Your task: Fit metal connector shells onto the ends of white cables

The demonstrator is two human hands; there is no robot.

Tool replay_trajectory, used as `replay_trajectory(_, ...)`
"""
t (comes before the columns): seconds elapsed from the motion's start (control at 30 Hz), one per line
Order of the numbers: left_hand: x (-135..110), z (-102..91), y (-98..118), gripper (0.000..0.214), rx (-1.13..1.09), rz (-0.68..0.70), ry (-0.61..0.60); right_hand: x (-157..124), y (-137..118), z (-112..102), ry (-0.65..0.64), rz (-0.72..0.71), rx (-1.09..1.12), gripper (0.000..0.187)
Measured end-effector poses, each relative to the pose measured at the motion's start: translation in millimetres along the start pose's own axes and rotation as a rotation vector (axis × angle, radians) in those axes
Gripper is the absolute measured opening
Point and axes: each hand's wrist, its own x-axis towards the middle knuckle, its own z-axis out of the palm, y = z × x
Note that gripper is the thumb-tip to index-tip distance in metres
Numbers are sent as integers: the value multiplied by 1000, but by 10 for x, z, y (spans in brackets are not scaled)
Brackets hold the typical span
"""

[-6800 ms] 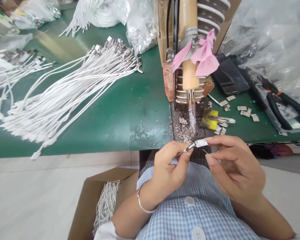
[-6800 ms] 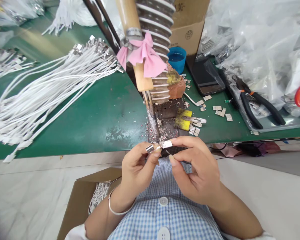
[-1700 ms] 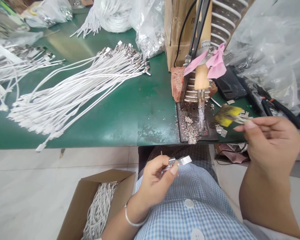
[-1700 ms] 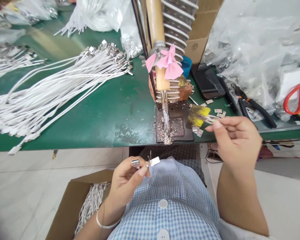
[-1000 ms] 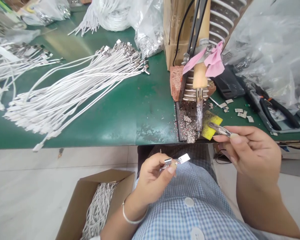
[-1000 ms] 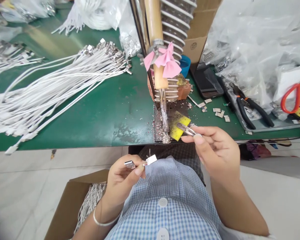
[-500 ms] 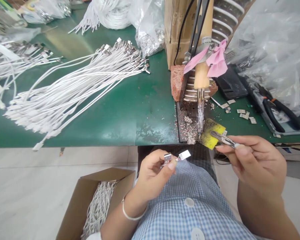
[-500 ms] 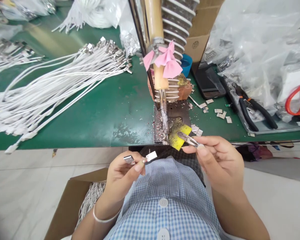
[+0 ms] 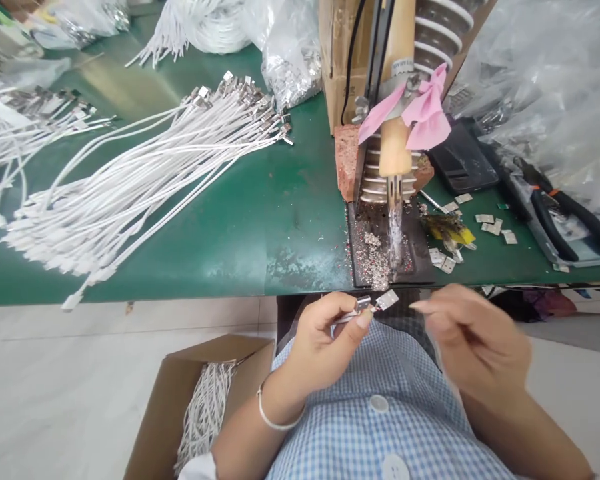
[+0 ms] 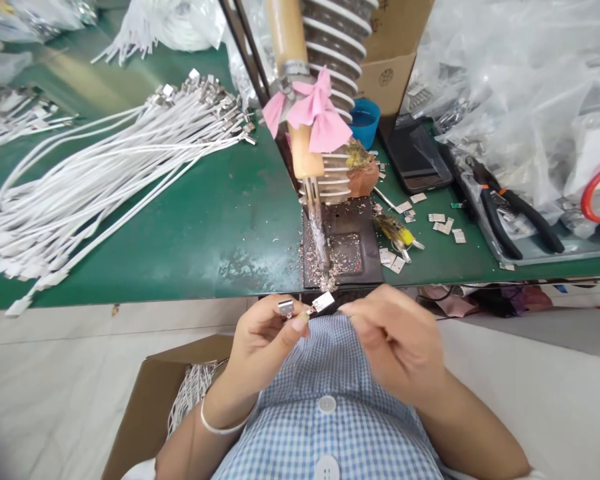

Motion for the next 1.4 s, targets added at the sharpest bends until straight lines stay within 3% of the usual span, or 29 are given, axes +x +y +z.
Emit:
replay_trajectory(0.07, 23, 9, -2, 14, 6, 21, -2, -17, -23, 49, -94, -34, -31, 23)
replay_trajectory(0.2, 67, 26, 5, 15, 32, 36, 3, 7, 17, 129, -40, 50, -12, 17)
replay_trajectory(0.33, 115, 46, 3, 13, 57, 53, 10, 59, 65, 134, 22, -17, -19, 21)
replay_trajectory(0.8, 199, 133, 76, 9, 20, 14, 67, 128, 50, 109, 24, -31, -79, 18)
replay_trajectory(1.23, 186, 154, 58, 6, 49, 72, 79, 140, 36, 102, 40, -45, -87, 18)
replay_trajectory(1.4, 192, 157, 9, 4, 100, 179, 86, 144, 37, 91, 41, -73, -83, 18)
